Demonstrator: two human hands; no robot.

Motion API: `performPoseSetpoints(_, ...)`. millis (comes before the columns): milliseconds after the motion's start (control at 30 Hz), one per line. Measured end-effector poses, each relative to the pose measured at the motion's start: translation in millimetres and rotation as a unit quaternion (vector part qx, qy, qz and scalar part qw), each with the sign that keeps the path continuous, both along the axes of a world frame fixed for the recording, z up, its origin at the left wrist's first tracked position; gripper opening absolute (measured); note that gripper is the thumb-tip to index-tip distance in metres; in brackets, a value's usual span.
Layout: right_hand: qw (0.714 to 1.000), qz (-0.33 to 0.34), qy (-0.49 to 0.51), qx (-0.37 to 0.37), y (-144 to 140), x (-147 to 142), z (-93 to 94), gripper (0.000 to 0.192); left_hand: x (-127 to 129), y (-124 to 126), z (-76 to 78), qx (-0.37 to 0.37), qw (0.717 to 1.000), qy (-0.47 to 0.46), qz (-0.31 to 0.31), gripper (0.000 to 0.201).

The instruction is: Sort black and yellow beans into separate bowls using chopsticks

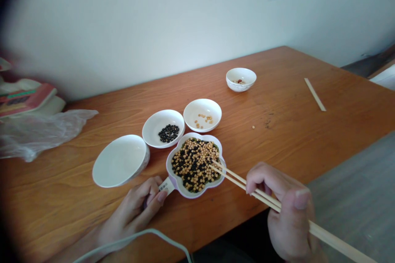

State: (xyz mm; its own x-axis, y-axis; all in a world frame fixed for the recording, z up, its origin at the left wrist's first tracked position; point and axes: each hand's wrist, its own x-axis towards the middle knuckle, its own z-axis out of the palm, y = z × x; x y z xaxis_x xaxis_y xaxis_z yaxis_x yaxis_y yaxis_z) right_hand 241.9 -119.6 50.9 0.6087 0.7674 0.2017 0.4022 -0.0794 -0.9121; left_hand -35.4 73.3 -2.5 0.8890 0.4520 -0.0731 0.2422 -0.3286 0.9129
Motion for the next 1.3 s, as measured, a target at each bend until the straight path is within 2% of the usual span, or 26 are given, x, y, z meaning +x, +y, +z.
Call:
performPoseSetpoints(333,1.000,0.023,-0.006,-0.001,-0.7,2.7,-10.9,0.078,0.9,-0.5,1.2,0.015,1.000,-0.009,0.001,0.026)
performPoseSetpoints(533,0.999,0.039,-0.004,-0.002,0.2,3.8,-9.0,0.077,1.7,-0.6,2.8,0.008,1.000,-0.009,0.001,0.027)
performPoseSetpoints(667,0.997,0.078,-0.030,0.002,-2.3,5.0,-8.9,0.071,1.6,-0.8,3.8,0.009,1.000,-0.007,0.005,0.027)
performPoseSetpoints(800,0.988,0.128,-0.085,-0.003,-3.6,5.2,-3.2,0.060,2.4,-0.7,4.5,0.015,1.000,-0.006,0.011,0.026)
performPoseSetpoints(967,0.980,0.143,-0.137,-0.002,-3.7,3.4,8.9,0.052,3.9,-1.2,8.1,0.029,0.999,-0.009,0.014,0.027)
performPoseSetpoints(1300,0.971,0.181,-0.152,-0.026,-6.3,4.1,11.5,0.050,2.0,-0.8,4.6,0.018,1.000,0.001,0.006,0.027)
